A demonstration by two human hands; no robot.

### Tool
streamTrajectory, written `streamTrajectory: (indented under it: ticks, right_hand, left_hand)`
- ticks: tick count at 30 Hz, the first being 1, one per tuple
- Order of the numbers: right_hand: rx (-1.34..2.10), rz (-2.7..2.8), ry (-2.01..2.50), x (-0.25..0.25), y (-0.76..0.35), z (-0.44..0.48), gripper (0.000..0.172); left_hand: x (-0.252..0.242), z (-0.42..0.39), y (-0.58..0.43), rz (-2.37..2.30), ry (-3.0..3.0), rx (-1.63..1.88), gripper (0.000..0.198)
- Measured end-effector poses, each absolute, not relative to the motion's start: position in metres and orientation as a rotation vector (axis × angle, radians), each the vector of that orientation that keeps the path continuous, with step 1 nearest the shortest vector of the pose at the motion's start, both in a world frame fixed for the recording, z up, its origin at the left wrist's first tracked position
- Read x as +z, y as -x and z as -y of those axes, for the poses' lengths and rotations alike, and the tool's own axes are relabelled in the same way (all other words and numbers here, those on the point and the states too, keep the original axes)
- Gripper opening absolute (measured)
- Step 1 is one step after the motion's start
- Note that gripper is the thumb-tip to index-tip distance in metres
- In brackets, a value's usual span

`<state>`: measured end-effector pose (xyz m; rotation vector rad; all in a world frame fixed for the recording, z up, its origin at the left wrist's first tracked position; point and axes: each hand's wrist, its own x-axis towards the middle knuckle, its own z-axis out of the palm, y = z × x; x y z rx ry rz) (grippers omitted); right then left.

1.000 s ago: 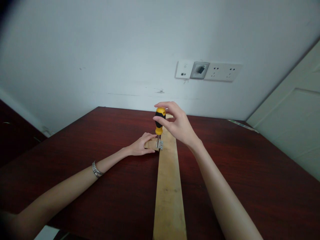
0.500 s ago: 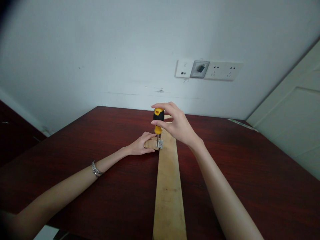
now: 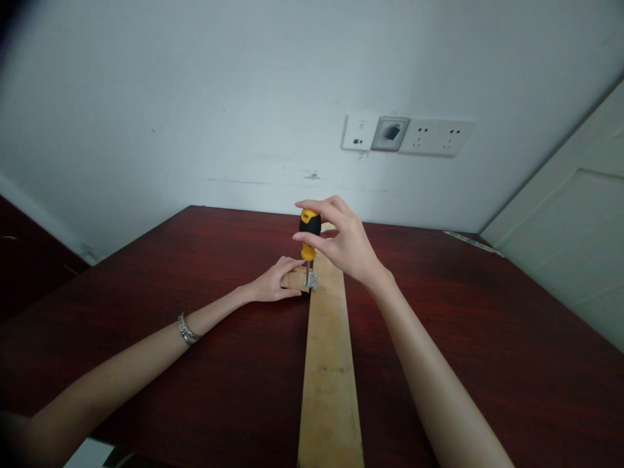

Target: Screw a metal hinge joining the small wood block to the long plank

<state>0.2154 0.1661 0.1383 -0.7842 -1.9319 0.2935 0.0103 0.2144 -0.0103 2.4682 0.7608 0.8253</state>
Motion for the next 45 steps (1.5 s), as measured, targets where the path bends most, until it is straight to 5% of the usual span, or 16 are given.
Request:
streamTrajectory:
  ticks: [22,30,45]
  right_hand:
    - [0.305,1.903,0.735,0.136,-0.211,-0.167,0.035]
    - [0.257,1.911,0.767,0.137,-0.213,-0.166,0.037]
    - [0.223,1.995,0.770,0.139,-0.220,-0.163,0.046]
  left_hand:
    - [-0.009,-0.213,-0.011,-0.764,-2.480,0.838,0.074]
    - [0.003,-0.209,-0.012,-0.707,-2.493,0.827,0.049]
    - [-0.006,-0.212,-0.010,-0.727,-2.510,0.823,0.033]
